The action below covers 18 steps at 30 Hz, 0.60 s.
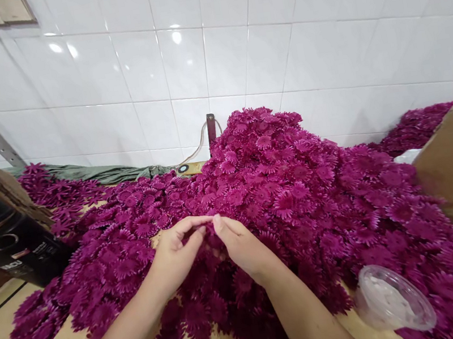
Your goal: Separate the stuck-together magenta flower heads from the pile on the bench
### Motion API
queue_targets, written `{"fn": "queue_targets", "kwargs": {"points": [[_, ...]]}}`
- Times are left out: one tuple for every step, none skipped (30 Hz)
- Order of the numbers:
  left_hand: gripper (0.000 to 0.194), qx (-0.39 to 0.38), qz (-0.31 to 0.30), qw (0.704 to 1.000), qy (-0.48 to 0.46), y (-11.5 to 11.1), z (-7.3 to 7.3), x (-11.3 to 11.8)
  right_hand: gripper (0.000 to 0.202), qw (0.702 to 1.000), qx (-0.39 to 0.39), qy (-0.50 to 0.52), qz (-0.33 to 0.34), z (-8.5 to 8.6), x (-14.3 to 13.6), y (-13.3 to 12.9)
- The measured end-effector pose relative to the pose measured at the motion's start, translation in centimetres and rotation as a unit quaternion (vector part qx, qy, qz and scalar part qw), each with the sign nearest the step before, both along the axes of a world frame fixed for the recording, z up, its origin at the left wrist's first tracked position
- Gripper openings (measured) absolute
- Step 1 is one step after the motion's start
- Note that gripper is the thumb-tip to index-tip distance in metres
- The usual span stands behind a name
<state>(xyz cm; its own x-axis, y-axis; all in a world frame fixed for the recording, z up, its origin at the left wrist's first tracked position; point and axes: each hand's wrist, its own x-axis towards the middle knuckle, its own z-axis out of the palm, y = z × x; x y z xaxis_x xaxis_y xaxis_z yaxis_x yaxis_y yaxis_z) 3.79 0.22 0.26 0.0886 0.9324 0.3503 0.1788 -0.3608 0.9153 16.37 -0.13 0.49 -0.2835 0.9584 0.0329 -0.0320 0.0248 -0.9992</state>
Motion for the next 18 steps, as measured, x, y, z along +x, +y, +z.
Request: {"fn": "queue_targets", "kwargs": {"points": [[0.018,-0.022,0.005,0.999,-0.022,0.1,0.1,0.0,0.038,1.0,0.002,0.011,0.02,0.1,0.0,-0.2],[0.016,-0.047,0.007,0.998,-0.048,0.1,0.1,-0.1,0.033,0.999,0.007,0.015,0.032,0.1,0.0,-0.3],[0.014,-0.07,0.01,0.995,-0.076,0.2,0.0,-0.1,0.03,0.999,0.012,0.009,0.034,0.1,-0.1,-0.4],[0.012,-0.087,0.016,0.99,-0.11,0.3,0.0,-0.1,0.027,0.999,0.02,-0.005,0.028,0.1,-0.2,-0.4],[0.01,-0.101,0.023,0.984,-0.146,0.5,-0.1,-0.2,0.024,0.999,0.029,-0.023,0.016,0.1,-0.2,-0.4],[0.009,-0.114,0.031,0.976,-0.181,0.6,-0.1,-0.2,0.022,0.998,0.038,-0.043,0.0,0.0,-0.2,-0.3],[0.008,-0.128,0.039,0.968,-0.213,0.7,-0.2,-0.4,0.021,0.997,0.042,-0.062,-0.016,-0.2,-0.2,-0.2],[0.008,-0.14,0.046,0.96,-0.238,0.9,-0.2,-0.6,0.022,0.996,0.042,-0.077,-0.032,-0.4,-0.1,-0.1],[0.009,-0.149,0.051,0.954,-0.255,1.0,-0.1,-0.8,0.023,0.994,0.039,-0.089,-0.048,-0.6,0.1,0.1],[0.01,-0.151,0.055,0.951,-0.263,1.1,0.0,-1.1,0.024,0.992,0.035,-0.101,-0.065,-0.8,0.3,0.3],[0.011,-0.145,0.058,0.953,-0.261,1.1,0.1,-1.3,0.025,0.99,0.035,-0.115,-0.08,-0.9,0.5,0.4],[0.013,-0.135,0.057,0.958,-0.247,1.0,0.2,-1.4,0.027,0.986,0.04,-0.132,-0.092,-1.1,0.6,0.5],[0.015,-0.122,0.049,0.966,-0.224,0.8,0.3,-1.5,0.028,0.982,0.051,-0.152,-0.102,-1.1,0.7,0.6],[0.018,-0.109,0.035,0.974,-0.195,0.6,0.4,-1.4,0.03,0.977,0.068,-0.172,-0.111,-1.2,0.8,0.7],[0.023,-0.099,0.015,0.982,-0.163,0.4,0.5,-1.2,0.031,0.971,0.084,-0.189,-0.119,-1.2,0.7,0.8],[0.028,-0.089,-0.008,0.987,-0.131,0.2,0.5,-1.0,0.032,0.967,0.098,-0.199,-0.124,-1.1,0.5,0.8],[0.03,-0.078,-0.025,0.991,-0.103,0.1,0.5,-0.8,0.032,0.965,0.109,-0.202,-0.125,-1.0,0.3,0.7],[0.026,-0.068,-0.031,0.994,-0.085,0.0,0.5,-0.6,0.031,0.966,0.117,-0.195,-0.122,-0.9,0.1,0.6]]}}
